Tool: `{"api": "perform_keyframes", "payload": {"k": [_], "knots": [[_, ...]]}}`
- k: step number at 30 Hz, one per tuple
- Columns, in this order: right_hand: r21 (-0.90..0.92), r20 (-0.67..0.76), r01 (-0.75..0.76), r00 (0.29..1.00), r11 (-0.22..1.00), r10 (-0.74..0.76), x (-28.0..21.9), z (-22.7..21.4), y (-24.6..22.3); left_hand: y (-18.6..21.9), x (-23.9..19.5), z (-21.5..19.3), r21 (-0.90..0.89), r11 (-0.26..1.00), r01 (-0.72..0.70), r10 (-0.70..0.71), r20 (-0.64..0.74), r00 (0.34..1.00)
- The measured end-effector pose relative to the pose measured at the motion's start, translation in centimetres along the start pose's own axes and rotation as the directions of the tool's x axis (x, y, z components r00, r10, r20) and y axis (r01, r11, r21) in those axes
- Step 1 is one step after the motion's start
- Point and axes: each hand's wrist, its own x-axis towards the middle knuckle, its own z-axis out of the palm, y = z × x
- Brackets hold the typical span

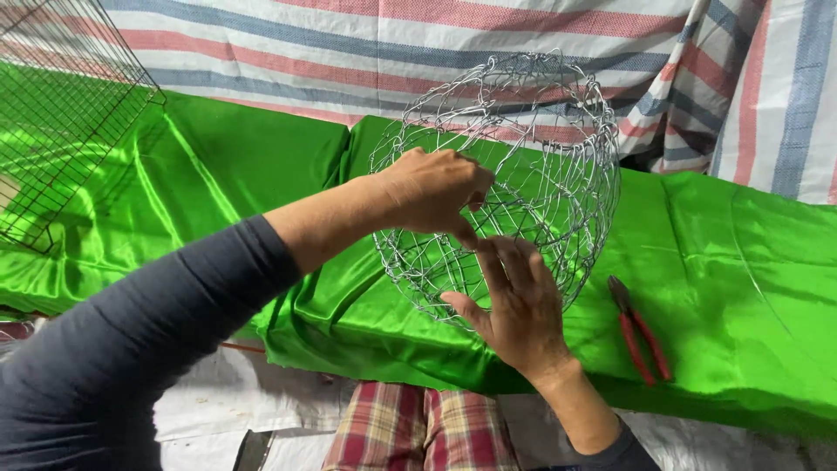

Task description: Inspecting and adjusting the structure of a wire mesh basket

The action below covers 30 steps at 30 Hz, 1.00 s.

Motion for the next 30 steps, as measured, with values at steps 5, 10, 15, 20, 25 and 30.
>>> {"api": "perform_keyframes", "payload": {"k": [5,10,15,20,25,30], "knots": [[-0.046,-0.027,-0.031,0.999,0.998,0.029,0.1,-1.6,-0.9,0.2,0.0,0.6,0.157,0.987,-0.032,0.027,0.035,0.999],[-0.111,-0.16,-0.077,0.985,0.991,0.058,3.9,-4.4,-0.4,-0.1,0.0,1.1,0.21,0.977,-0.032,0.024,0.043,0.999],[-0.155,-0.038,0.003,0.999,0.988,-0.009,6.6,-4.5,1.2,-0.3,-0.3,0.5,0.207,0.978,-0.03,0.035,-0.02,0.999],[-0.101,0.037,0.05,0.998,0.994,-0.047,7.4,-5.1,2.0,-1.1,-0.9,0.4,0.173,0.98,-0.096,0.104,-0.043,0.994],[-0.087,0.046,0.039,0.998,0.995,-0.035,7.5,-4.6,2.1,-2.1,-0.7,0.7,0.283,0.945,-0.164,0.173,-0.009,0.985],[-0.072,0.039,0.05,0.998,0.996,-0.048,7.6,-4.7,2.6,-2.3,-0.7,1.4,0.346,0.92,-0.183,0.218,-0.067,0.974]]}}
